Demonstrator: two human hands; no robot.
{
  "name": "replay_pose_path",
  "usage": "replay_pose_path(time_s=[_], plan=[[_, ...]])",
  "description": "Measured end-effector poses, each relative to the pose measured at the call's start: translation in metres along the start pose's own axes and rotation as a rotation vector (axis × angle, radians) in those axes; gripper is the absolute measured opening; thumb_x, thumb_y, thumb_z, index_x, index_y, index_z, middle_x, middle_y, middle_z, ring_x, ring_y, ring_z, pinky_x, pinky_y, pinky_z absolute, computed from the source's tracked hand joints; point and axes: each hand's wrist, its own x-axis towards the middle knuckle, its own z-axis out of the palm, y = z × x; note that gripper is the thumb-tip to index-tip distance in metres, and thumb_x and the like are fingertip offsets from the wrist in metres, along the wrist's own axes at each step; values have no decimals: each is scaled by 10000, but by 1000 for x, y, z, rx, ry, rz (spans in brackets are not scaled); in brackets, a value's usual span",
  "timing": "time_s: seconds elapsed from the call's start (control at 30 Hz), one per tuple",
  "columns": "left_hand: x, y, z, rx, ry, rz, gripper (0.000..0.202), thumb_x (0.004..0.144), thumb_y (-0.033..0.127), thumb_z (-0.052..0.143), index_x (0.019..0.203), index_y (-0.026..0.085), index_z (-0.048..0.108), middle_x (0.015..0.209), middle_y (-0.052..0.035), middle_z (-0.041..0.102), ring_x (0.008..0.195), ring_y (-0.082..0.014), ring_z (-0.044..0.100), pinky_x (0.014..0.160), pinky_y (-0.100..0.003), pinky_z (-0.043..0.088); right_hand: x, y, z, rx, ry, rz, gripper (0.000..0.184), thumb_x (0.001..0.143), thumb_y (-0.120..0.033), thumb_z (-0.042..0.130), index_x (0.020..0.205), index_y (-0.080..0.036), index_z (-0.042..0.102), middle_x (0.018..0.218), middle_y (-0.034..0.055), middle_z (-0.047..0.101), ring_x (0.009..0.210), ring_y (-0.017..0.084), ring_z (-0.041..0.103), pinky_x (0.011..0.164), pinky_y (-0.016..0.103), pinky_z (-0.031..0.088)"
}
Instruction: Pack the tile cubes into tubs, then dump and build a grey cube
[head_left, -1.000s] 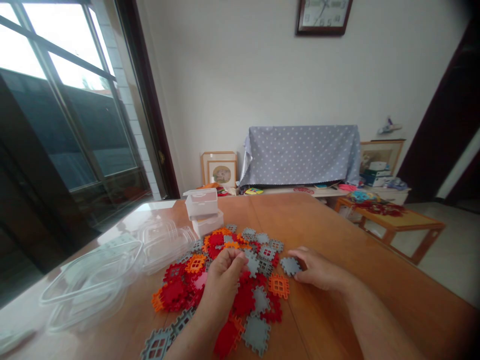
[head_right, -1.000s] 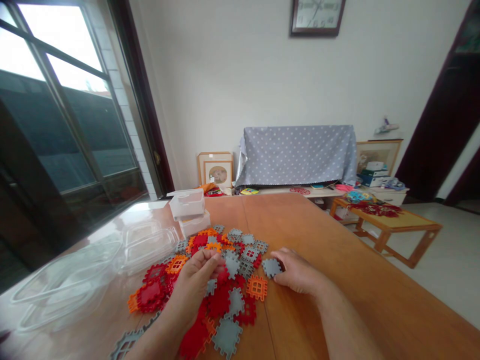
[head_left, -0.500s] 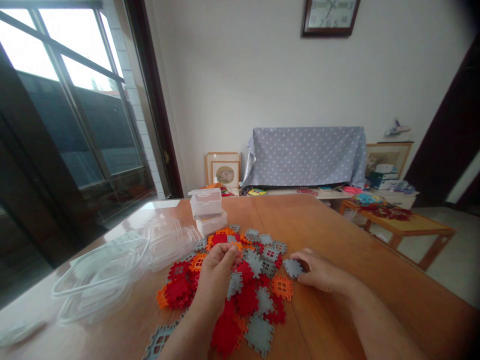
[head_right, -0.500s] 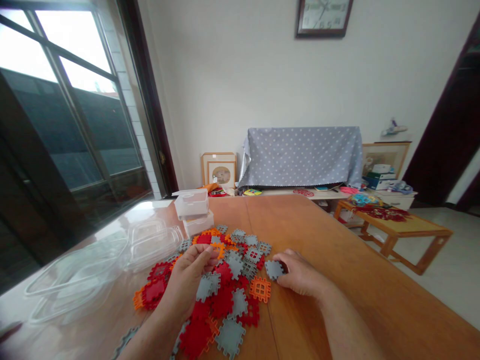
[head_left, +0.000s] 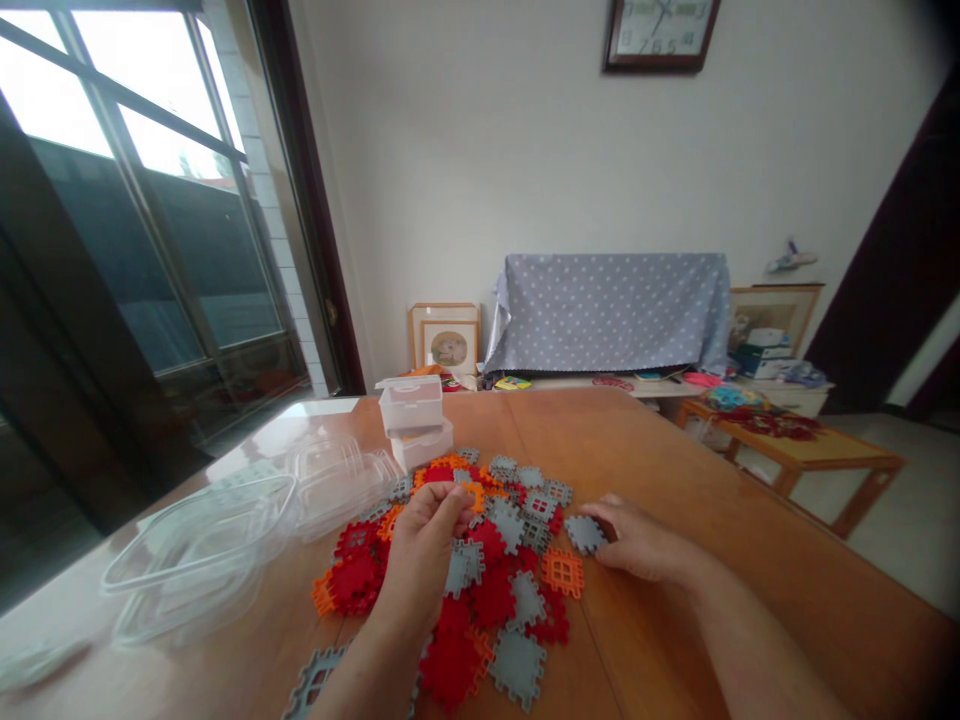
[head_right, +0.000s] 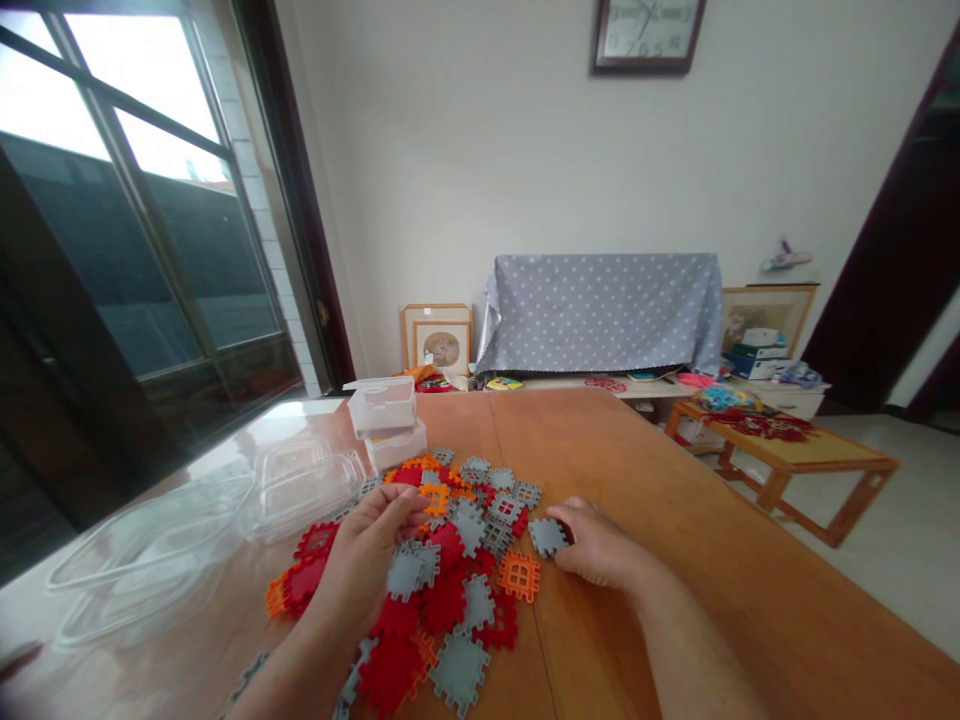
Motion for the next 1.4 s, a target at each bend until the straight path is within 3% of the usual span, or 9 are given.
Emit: replay_pose_path(time_s=[0.17,0.4,0.8,0.93,1.13,1.27,1.4], plan=[[2,-2,-3,-14,-15,-15,381,782,522,761,893,177,647,848,-33,713,765,-144,634,745,-260,470,-2,-5,0,-46,28,24,346,701,-194,661,1038,-242,723,1059,46,623,995,239,586,860,318,455],[2,-1,-3,1,-9,-19,388,786,532,754,904,180,641,867,-36,713,784,-152,646,760,-267,475,-4,-10,0,-37,53,38,314,722,-211,684,1032,-241,721,1054,49,617,988,233,587,854,314,456],[9,5,-13,14,64,12,437,713,548,779,896,171,653,860,-59,724,745,-162,651,716,-276,481,-6,-5,-2,21,18,-8,490,725,-218,692,1214,-242,699,1131,73,650,1043,268,610,899,350,480],[17,5,-24,47,108,38,398,744,507,746,944,178,646,856,-37,709,750,-156,635,701,-258,460,-4,-5,0,28,102,-37,486,785,-307,681,1267,-236,668,1234,104,656,1143,301,596,978,399,471],[25,-1,-41,332,-18,53,202,773,355,676,887,188,670,666,24,602,567,-126,489,562,-235,330,3,-38,16,-39,275,-94,470,887,-407,596,1325,-241,626,1264,112,665,1200,316,583,1021,441,458],[23,-4,-52,594,-130,175,137,754,275,662,867,216,712,759,-26,678,676,-181,569,614,-259,354,-1,-71,38,-58,260,-206,479,913,-439,600,1364,-276,616,1336,102,649,1252,311,561,1074,462,439],[19,-1,-57,804,-95,265,178,768,255,638,921,250,728,892,-64,724,817,-248,629,738,-318,410,-3,-86,55,-83,237,-220,553,923,-462,609,1454,-322,547,1438,86,598,1336,320,510,1130,510,398]])
